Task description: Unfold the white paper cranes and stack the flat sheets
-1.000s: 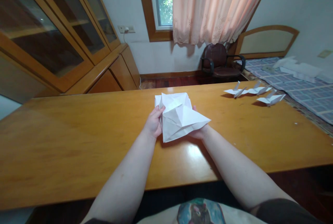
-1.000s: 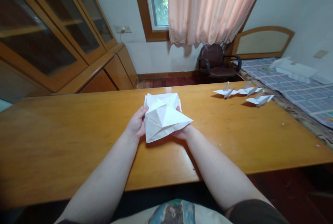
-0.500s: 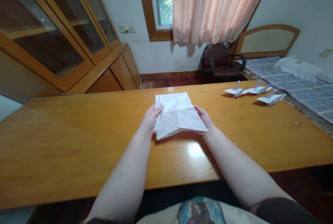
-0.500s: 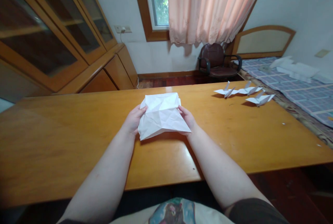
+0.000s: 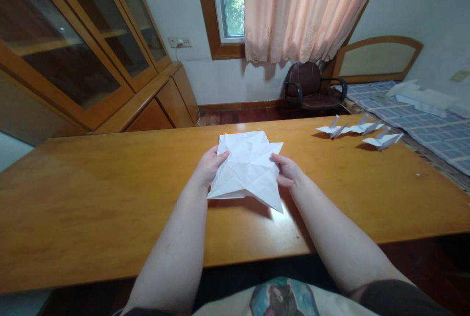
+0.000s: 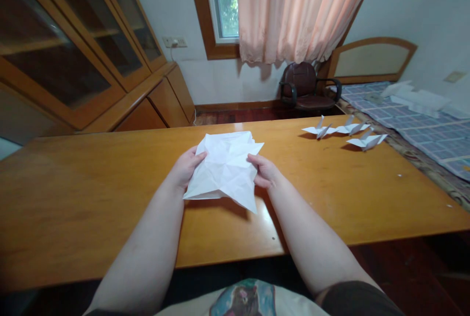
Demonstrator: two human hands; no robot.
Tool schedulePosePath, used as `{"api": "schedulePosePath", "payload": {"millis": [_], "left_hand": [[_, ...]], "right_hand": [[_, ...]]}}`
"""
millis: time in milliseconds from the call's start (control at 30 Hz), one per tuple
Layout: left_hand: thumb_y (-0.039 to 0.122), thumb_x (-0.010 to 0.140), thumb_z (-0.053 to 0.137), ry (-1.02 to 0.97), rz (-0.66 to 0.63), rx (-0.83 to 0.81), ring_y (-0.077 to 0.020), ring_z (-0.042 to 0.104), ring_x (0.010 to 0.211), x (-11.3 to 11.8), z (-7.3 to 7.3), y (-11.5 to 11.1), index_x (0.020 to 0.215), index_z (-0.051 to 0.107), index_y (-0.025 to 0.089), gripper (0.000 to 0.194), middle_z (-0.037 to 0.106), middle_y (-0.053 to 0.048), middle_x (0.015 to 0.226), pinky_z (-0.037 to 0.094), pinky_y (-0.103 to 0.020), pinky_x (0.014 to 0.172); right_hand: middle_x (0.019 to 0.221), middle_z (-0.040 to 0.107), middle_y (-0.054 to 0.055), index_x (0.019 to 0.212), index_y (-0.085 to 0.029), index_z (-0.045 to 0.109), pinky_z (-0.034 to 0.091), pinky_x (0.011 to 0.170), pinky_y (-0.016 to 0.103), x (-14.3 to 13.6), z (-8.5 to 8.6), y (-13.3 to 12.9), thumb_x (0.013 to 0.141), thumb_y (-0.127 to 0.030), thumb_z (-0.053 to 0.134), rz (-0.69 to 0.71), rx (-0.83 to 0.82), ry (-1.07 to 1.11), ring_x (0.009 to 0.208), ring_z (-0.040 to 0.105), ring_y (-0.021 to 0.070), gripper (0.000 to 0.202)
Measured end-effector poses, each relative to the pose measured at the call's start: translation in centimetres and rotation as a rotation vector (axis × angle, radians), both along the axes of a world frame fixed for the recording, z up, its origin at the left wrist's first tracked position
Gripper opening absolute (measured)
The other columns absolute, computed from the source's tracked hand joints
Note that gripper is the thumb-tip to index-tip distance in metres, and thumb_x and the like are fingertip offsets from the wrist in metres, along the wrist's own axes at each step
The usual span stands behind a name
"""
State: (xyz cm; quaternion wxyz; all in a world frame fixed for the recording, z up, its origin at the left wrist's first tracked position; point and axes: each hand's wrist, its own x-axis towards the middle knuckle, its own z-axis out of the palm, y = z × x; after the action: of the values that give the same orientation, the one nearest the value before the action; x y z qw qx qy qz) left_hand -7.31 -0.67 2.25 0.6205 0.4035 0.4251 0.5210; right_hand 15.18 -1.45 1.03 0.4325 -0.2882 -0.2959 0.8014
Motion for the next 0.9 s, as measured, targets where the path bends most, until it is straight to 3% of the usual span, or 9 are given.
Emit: {"api": "schedulePosePath", "payload": {"millis": [133,267,367,467,533,633,700,800,900], "left_hand": [[0.023,0.064,0.074,0.048,0.118,0.102,-0.0218,0.066,0.083,0.0,-0.3,0.5,0.104,0.06,0.016,0.043,0.068,-0.009,0.098,0.052,-0.037,0.08],[0.01,0.062,0.073,0.064,0.188,0.116,-0.0207,0.066,0.083,0.0,-0.8,0.7,0.121,0.053,0.022,0.063,0.069,-0.007,0.096,0.05,-0.037,0.084],[0.006,0.061,0.071,0.083,0.217,0.112,-0.021,0.066,0.088,0.1,-1.1,0.7,0.124,0.052,0.025,0.068,0.069,-0.006,0.096,0.048,-0.037,0.089],[0.006,0.061,0.071,0.121,0.241,0.15,-0.0218,0.064,0.097,0.2,-1.3,0.5,0.12,0.055,0.026,0.064,0.069,-0.005,0.101,0.045,-0.036,0.095],[0.007,0.061,0.072,0.153,0.306,0.195,-0.0218,0.061,0.102,0.4,-1.3,0.4,0.118,0.057,0.026,0.061,0.068,-0.004,0.104,0.042,-0.036,0.098],[0.009,0.061,0.073,0.142,0.447,0.251,-0.0213,0.058,0.107,0.8,-1.2,0.3,0.115,0.058,0.025,0.058,0.065,-0.005,0.109,0.039,-0.034,0.1],[0.014,0.064,0.073,0.096,0.498,0.267,-0.0209,0.059,0.105,1.0,-1.3,0.4,0.113,0.057,0.024,0.052,0.065,-0.007,0.109,0.041,-0.033,0.098],[0.03,0.07,0.07,0.085,0.361,0.211,-0.0226,0.063,0.094,1.1,-1.7,0.7,0.106,0.059,0.02,0.039,0.067,-0.007,0.098,0.046,-0.036,0.088],[0.039,0.066,0.071,0.273,0.224,0.138,-0.0258,0.063,0.086,1.0,-2.5,1.1,0.091,0.064,0.018,0.033,0.068,-0.008,0.087,0.047,-0.037,0.083]], "right_hand": [[0.09,0.071,0.008,0.092,-0.018,0.063,0.053,0.076,0.039,-0.5,-1.1,0.7,0.068,-0.028,0.067,-0.292,0.032,-0.176,0.079,0.067,0.0231,0.027],[0.082,0.071,0.005,0.082,-0.018,0.065,0.05,0.068,0.033,-0.6,-2.0,0.9,0.066,-0.032,0.07,-0.681,0.26,-0.555,0.073,0.063,0.0205,0.022],[0.08,0.069,0.005,0.082,-0.016,0.066,0.047,0.067,0.031,-0.5,-2.0,1.0,0.071,-0.04,0.063,-0.793,0.385,-0.693,0.073,0.061,0.0192,0.026],[0.078,0.068,0.005,0.085,-0.016,0.065,0.046,0.067,0.03,-0.4,-1.7,1.0,0.073,-0.044,0.061,-0.889,0.362,-0.679,0.071,0.06,0.0179,0.031],[0.076,0.068,0.004,0.084,-0.017,0.064,0.047,0.065,0.03,-0.5,-1.5,1.1,0.072,-0.046,0.062,-0.863,0.307,-0.624,0.068,0.06,0.0177,0.032],[0.076,0.07,0.006,0.082,-0.016,0.065,0.049,0.064,0.032,-0.9,-1.3,0.9,0.068,-0.045,0.067,-0.575,0.221,-0.516,0.068,0.063,0.0206,0.033],[0.082,0.071,0.008,0.085,-0.015,0.066,0.05,0.066,0.034,-1.1,-1.4,0.8,0.064,-0.042,0.07,-0.465,0.192,-0.502,0.072,0.065,0.0234,0.034],[0.085,0.071,0.009,0.087,-0.015,0.067,0.049,0.066,0.034,-1.0,-1.5,0.8,0.065,-0.044,0.069,-0.604,0.247,-0.617,0.076,0.065,0.0245,0.037],[0.085,0.071,0.009,0.085,-0.014,0.067,0.048,0.066,0.032,-0.4,-1.6,1.0,0.068,-0.05,0.065,-0.742,0.334,-0.725,0.076,0.064,0.0229,0.039]]}}
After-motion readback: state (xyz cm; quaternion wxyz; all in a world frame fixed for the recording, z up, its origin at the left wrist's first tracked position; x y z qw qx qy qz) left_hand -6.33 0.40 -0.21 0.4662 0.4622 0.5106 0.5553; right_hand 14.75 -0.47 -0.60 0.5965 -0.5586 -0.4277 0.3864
